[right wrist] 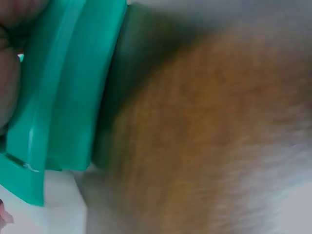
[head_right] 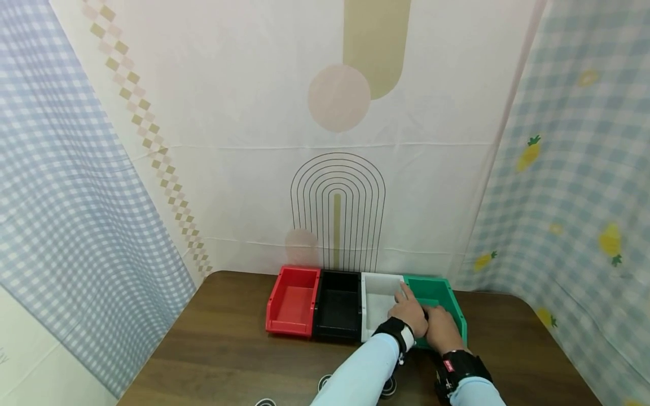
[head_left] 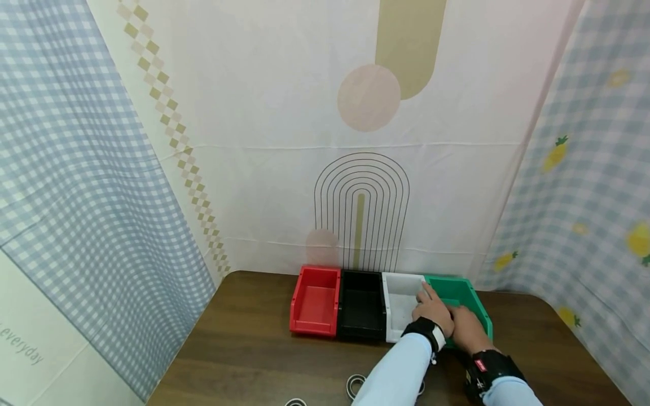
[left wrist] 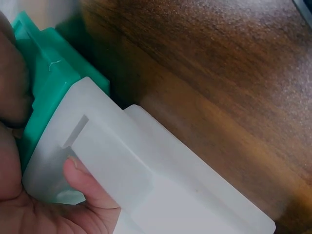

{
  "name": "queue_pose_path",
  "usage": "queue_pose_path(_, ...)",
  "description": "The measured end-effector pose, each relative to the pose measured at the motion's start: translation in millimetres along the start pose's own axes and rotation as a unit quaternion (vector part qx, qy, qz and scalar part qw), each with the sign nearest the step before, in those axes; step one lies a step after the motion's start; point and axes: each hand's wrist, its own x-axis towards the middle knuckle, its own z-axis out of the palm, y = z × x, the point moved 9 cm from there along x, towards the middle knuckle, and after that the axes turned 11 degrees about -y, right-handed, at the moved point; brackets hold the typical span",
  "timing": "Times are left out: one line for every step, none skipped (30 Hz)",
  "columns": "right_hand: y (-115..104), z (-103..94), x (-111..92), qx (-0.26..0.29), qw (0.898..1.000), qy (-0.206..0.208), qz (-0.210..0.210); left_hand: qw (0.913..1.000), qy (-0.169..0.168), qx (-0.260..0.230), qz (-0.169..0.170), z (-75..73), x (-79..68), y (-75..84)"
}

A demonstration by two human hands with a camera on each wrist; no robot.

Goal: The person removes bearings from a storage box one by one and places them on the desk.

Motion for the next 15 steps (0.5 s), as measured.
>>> queue_pose_path(-1.8, -0.6, -2.0, 0.000, 1.000, 0.011, -0.004, 1.0000, -0.004, 0.002, 0.000, 1.3, 0.6, -0.1)
queue_pose_path(-3.0, -0.8, -4.0, -0.003, 1.000, 0.020, -0.003, 1.0000, -0.006, 0.003, 0.000, 2.9, 1.8, 0.0)
queue_pose_path(-4.1, -1.4, -6.1, -0.010, 1.000, 0.028, -0.002, 1.0000, -0.007, 0.003, 0.000, 4.4, 2.9, -0.2)
queue_pose_path(-4.6, -2.0, -8.1, -0.014, 0.999, 0.031, 0.004, 1.0000, -0.008, 0.003, 0.000, 5.9, 4.1, -0.2)
queue_pose_path(-5.0, -3.2, -10.0, -0.019, 0.999, 0.032, 0.010, 1.0000, -0.007, 0.002, -0.001, 7.0, 5.2, -0.2)
queue_pose_path(-5.3, -5.3, -12.1, -0.023, 0.999, 0.033, 0.019, 1.0000, -0.005, 0.004, -0.002, 7.8, 5.9, 0.2)
queue_pose_path(-5.8, -8.4, -14.7, -0.025, 0.999, 0.034, 0.026, 1.0000, -0.005, 0.004, -0.002, 8.7, 6.8, 0.6)
queue_pose_path(-6.5, -11.5, -17.5, -0.033, 0.998, 0.035, 0.033, 1.0000, -0.002, 0.003, -0.002, 8.9, 7.1, 0.9)
queue_pose_path(-7.5, -15.0, -20.3, -0.039, 0.998, 0.034, 0.038, 1.0000, 0.000, 0.002, -0.002, 8.7, 7.1, 1.2)
queue_pose_path(-9.2, -18.6, -23.7, -0.042, 0.998, 0.035, 0.040, 1.0000, 0.002, 0.002, -0.002, 8.4, 6.8, 1.6)
queue_pose_path(-11.6, -22.5, -27.4, -0.047, 0.997, 0.040, 0.038, 1.0000, 0.003, 0.003, -0.001, 7.5, 6.2, 2.1)
queue_pose_path(-14.1, -25.7, -31.6, -0.051, 0.997, 0.045, 0.036, 1.0000, 0.003, 0.001, -0.001, 6.7, 5.5, 2.2)
queue_pose_path(-17.2, -28.6, -36.4, -0.054, 0.997, 0.051, 0.032, 1.0000, 0.001, 0.000, 0.000, 5.5, 4.6, 2.1)
queue_pose_path(-19.8, -30.3, -41.5, -0.055, 0.997, 0.054, 0.031, 1.0000, 0.000, -0.006, 0.001, 4.4, 3.8, 2.2)
queue_pose_path(-22.3, -31.9, -46.9, -0.054, 0.996, 0.058, 0.031, 1.0000, -0.002, -0.008, 0.002, 3.5, 3.3, 2.4)
